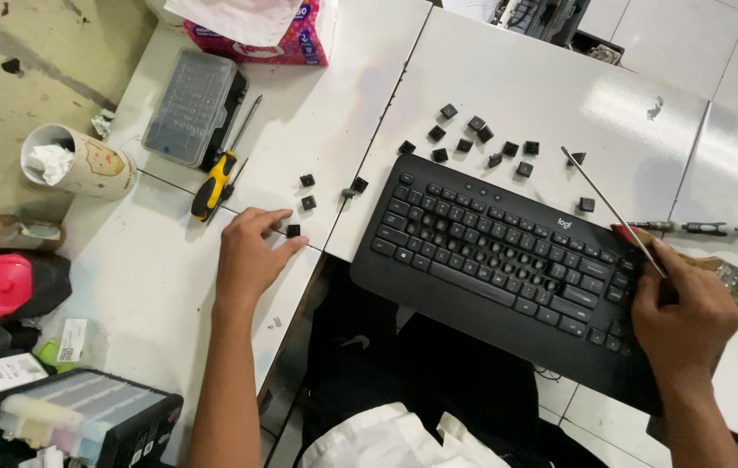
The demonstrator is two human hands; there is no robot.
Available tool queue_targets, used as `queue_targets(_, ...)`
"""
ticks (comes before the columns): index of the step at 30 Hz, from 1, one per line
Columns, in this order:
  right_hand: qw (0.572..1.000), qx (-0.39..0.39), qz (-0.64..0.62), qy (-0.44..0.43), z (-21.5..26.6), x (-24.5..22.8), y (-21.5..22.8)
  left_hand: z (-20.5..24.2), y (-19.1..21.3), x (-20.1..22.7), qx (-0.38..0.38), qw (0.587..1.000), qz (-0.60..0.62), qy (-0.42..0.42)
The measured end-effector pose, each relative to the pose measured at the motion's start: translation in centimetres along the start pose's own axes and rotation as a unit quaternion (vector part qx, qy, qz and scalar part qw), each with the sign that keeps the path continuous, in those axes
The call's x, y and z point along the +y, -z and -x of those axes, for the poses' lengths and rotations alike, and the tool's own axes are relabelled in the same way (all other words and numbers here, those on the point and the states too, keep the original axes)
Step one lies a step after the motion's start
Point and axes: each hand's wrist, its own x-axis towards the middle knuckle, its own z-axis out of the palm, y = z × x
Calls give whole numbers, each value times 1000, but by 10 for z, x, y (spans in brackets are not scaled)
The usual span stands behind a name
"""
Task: The person removes and replaces individual keycaps on a black Logitech keyboard using fingers and a metal tool. They pick up keycaps from the table, press them into place, and use a screwdriver-like tool to pry or adjust keys.
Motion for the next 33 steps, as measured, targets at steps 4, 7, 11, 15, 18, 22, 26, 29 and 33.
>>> queue_targets(4,1000,-1,-13,5,-6,-7,6,-7,-14,-16,19,999,3,-34)
queue_targets(7,1000,-7,-24,2,-7,-9,9,-7,-11,-8,8,998,-13,-63)
queue_targets(11,1000,-8,-14,-2,-8,-11,9,-2,-6,2,-30,965,256,48)
queue_targets(15,1000,4,-27,10,-6,-7,6,5,-13,-7,-89,793,591,117)
queue_targets(18,999,-9,-35,4,-11,-15,13,5,-24,-11,-82,757,632,144)
queue_targets(22,999,-5,-34,6,-8,-9,8,4,-28,-7,-84,741,651,142)
queue_targets(26,1000,-1,-20,2,-7,-9,6,3,-26,2,-53,803,580,129)
queue_targets(29,1000,-2,-29,0,-12,-14,9,4,-24,10,-6,897,423,130)
queue_targets(33,999,2,-52,-10,-16,-20,14,8,-12,23,-10,989,126,77)
